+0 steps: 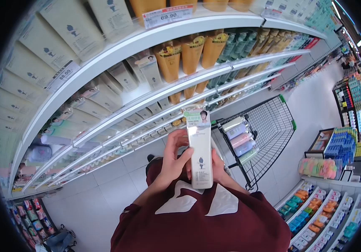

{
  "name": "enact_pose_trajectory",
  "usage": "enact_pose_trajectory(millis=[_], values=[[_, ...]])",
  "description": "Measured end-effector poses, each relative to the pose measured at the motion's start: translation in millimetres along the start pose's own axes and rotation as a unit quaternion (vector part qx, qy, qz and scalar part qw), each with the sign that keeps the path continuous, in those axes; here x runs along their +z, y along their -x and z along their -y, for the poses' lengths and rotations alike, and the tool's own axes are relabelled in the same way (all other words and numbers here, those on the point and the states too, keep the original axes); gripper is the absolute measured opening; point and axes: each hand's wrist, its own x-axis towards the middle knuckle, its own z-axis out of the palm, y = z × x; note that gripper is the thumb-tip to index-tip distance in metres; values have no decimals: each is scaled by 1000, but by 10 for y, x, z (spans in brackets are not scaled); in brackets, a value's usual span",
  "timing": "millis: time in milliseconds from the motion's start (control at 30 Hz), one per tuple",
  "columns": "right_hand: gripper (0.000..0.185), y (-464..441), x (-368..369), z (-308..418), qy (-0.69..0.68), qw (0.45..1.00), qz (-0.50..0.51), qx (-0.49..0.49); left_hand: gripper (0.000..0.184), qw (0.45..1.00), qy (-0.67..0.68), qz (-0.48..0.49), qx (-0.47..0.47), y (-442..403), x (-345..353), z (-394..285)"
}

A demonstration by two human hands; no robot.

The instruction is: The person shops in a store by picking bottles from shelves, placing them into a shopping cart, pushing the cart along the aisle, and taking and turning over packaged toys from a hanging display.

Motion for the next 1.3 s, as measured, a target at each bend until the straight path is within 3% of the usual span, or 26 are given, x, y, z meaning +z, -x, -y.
enact_pose_trajectory(millis=[200,467,667,933,1000,1100,1167,1300], values=[[84,25,8,-36,-41,999,-25,-13,58,990,61,57,-117,2,42,-23],[82,-33,26,-159,-135,988,-68,-31,56,986,-4,127,-111,-39,-103,55],[82,-76,106,-261,-118,984,-110,-69,52,976,35,150,-154,-145,-236,93],[82,-62,239,-174,-91,972,-133,-171,32,956,-83,264,-95,-555,-227,5],[78,-50,349,-187,-80,945,-259,-184,29,949,-96,286,-95,-637,-192,-31],[75,-81,440,-186,-27,905,-337,-256,25,937,-107,318,-97,-710,-129,-41],[74,-46,390,-252,-16,892,-351,-283,24,940,-92,327,-43,-733,-118,13],[75,-13,421,-333,14,863,-393,-317,24,910,-90,394,-94,-754,-147,118]])
